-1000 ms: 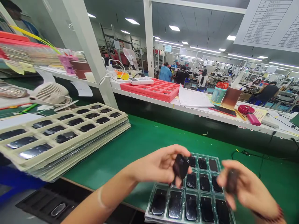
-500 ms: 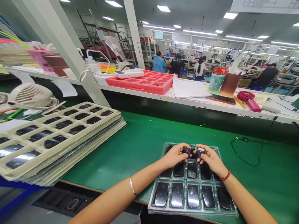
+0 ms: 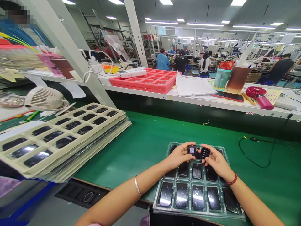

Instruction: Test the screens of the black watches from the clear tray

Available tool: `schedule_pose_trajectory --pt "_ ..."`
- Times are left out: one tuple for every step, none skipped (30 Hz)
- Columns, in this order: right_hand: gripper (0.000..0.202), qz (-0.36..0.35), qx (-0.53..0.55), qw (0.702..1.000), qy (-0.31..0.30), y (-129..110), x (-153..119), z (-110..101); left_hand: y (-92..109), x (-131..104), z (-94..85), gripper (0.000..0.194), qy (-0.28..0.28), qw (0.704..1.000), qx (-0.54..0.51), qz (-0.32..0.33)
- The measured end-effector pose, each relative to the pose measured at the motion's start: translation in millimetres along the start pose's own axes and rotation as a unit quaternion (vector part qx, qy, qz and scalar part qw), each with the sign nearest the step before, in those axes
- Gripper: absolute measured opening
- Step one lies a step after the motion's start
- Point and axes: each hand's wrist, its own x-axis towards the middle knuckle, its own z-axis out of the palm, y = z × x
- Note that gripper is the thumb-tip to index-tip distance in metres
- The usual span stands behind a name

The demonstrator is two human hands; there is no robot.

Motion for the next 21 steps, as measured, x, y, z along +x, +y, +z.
schedule_pose_trajectory --pt "0.052 -0.002 0.013 1.0 0.0 -0.4 0.1 -0.9 0.3 0.2 -0.3 0.059 -0.001 1.0 -0.008 0.005" --pt "0.053 -0.001 0.026 1.0 0.0 -0.9 0.2 -1.9 0.6 0.6 -0.7 0.06 -0.001 1.0 -0.013 0.008" --pt "0.053 0.002 0.039 0.999 0.001 -1.4 0.4 -3.0 0.6 0.9 -1.2 0.059 0.001 1.0 -0.013 0.009" --pt "0.053 0.005 0.05 0.999 0.002 -1.8 0.6 -4.0 0.6 1.3 -1.6 0.059 0.003 1.0 -0.009 0.008" --pt "0.054 0.008 0.059 0.998 0.003 -2.1 0.9 -4.9 0.5 1.6 -2.0 0.058 0.004 1.0 -0.005 0.005" --pt "0.055 0.009 0.066 0.998 0.004 -2.2 1.2 -5.6 0.3 1.8 -2.3 0.058 0.004 1.0 -0.001 0.003" --pt "0.056 0.009 0.069 0.998 0.005 -2.1 1.5 -6.2 0.2 1.9 -2.6 0.058 0.002 1.0 0.0 0.004" --pt "0.056 0.01 0.069 0.998 0.006 -1.7 1.7 -6.6 0.0 1.8 -2.7 0.059 0.0 1.0 -0.001 0.006" --pt "0.055 0.012 0.065 0.998 0.006 -1.1 1.8 -7.0 -0.2 1.6 -2.9 0.06 -0.003 1.0 -0.005 0.009" --pt "0.053 0.015 0.059 0.998 0.004 -0.4 1.9 -7.2 -0.2 1.2 -3.0 0.061 -0.006 1.0 -0.009 0.011" --pt "0.051 0.018 0.051 0.999 0.001 0.6 1.8 -7.5 -0.2 0.7 -3.1 0.062 -0.01 1.0 -0.014 0.012" --pt "0.049 0.019 0.042 0.999 -0.004 1.5 1.7 -7.8 -0.1 0.2 -3.2 0.062 -0.014 1.0 -0.017 0.013" --pt "0.048 0.019 0.035 0.999 -0.009 2.5 1.6 -8.1 0.2 -0.3 -3.2 0.062 -0.018 1.0 -0.018 0.014" --pt "0.048 0.018 0.029 0.999 -0.013 3.3 1.5 -8.4 0.5 -0.8 -3.2 0.062 -0.021 1.0 -0.017 0.016" --pt "0.048 0.017 0.022 0.999 -0.017 4.0 1.5 -8.6 0.8 -1.3 -3.1 0.062 -0.024 0.999 -0.015 0.017" --pt "0.048 0.016 0.016 1.0 -0.019 4.6 1.5 -8.8 1.1 -1.7 -3.0 0.062 -0.028 0.999 -0.014 0.019" --pt "0.048 0.016 0.01 1.0 -0.021 4.9 1.6 -8.9 1.2 -1.9 -2.9 0.061 -0.032 0.999 -0.013 0.019" --pt "0.049 0.017 0.005 1.0 -0.023 5.0 1.8 -9.0 1.1 -2.0 -2.8 0.062 -0.035 0.999 -0.013 0.019" --pt "0.049 0.017 0.001 1.0 -0.025 4.9 1.9 -8.9 0.8 -2.1 -2.7 0.062 -0.038 0.999 -0.015 0.019" --pt "0.05 0.018 -0.002 0.999 -0.026 4.6 2.1 -8.9 0.3 -2.0 -2.7 0.061 -0.04 0.999 -0.016 0.018" --pt "0.05 0.019 -0.004 0.999 -0.027 4.1 2.2 -8.7 -0.3 -1.8 -2.7 0.061 -0.042 0.999 -0.017 0.017"
